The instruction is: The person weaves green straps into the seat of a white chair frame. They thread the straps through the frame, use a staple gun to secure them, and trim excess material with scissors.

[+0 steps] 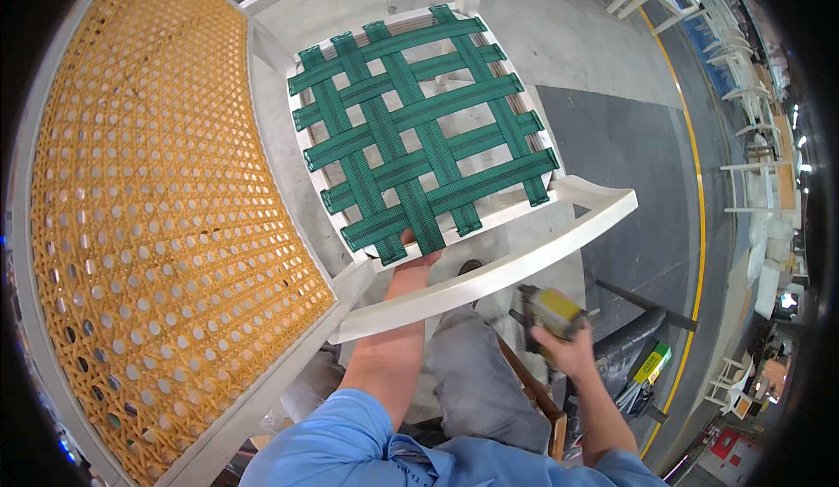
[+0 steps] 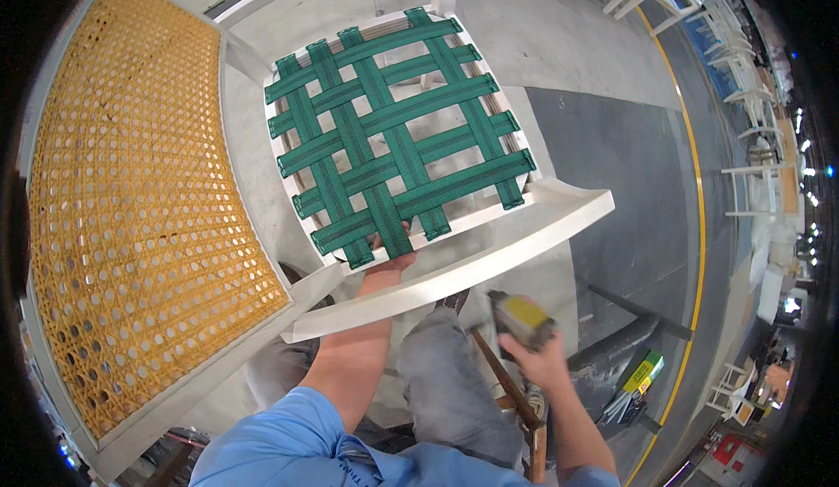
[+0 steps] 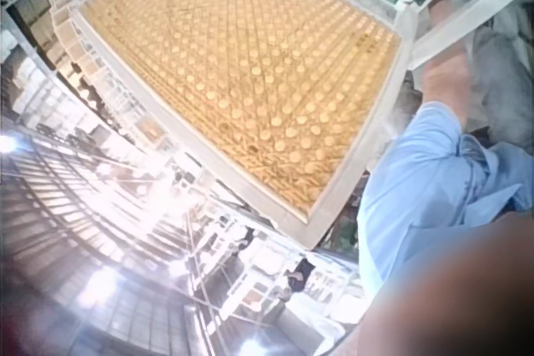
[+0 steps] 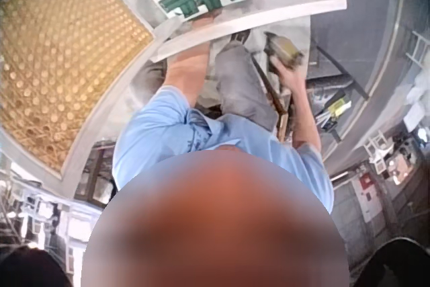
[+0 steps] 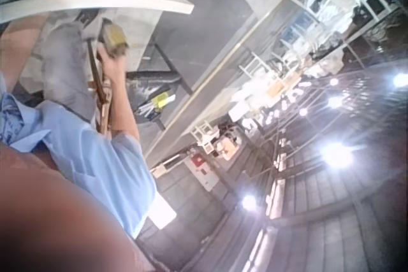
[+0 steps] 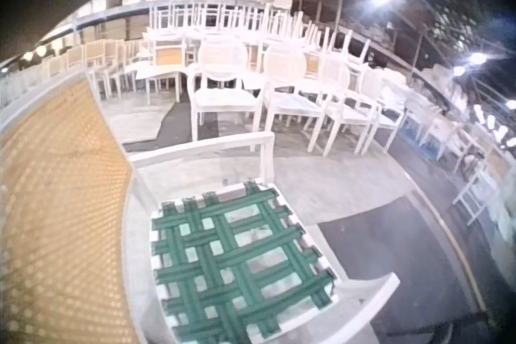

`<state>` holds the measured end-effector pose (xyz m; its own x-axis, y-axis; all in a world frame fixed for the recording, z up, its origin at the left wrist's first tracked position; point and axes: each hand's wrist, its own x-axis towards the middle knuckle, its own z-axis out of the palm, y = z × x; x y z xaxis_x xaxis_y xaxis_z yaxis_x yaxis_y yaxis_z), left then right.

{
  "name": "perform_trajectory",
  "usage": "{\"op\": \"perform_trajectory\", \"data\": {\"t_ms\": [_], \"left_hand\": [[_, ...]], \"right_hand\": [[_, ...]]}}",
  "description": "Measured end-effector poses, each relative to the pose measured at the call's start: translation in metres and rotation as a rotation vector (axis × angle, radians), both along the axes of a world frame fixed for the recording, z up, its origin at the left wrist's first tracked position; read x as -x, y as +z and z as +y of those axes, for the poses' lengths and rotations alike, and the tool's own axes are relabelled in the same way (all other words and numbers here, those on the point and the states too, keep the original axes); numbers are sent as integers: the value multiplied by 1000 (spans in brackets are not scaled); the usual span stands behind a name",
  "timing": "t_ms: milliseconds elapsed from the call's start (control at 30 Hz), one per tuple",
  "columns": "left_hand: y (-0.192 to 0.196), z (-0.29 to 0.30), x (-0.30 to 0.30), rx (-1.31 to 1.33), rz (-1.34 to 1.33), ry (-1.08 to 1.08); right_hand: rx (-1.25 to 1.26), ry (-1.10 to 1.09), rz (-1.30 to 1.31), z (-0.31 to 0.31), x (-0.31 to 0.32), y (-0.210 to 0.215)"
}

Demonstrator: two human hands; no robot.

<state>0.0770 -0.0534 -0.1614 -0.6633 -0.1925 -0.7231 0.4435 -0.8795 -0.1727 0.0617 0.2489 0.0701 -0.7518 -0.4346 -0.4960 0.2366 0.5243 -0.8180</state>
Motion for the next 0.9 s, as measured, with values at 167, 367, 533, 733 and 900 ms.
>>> {"op": "perform_trajectory", "data": {"t_ms": [167, 367, 533, 733, 900], "left_hand": [[-5, 3, 11, 58, 85, -6], [-20, -1, -3, 12, 113, 12], [-22, -8, -11, 97, 201, 4], [-15, -3, -12, 87, 98, -57], [-15, -5, -13, 63, 44, -84]], "right_hand": [[-33, 116, -121, -79, -3, -43], [152, 118, 14, -129, -14, -47], [179, 169, 187, -148, -20, -52], [72, 263, 333, -151, -15, -56], [83, 249, 319, -154, -17, -60]]}}
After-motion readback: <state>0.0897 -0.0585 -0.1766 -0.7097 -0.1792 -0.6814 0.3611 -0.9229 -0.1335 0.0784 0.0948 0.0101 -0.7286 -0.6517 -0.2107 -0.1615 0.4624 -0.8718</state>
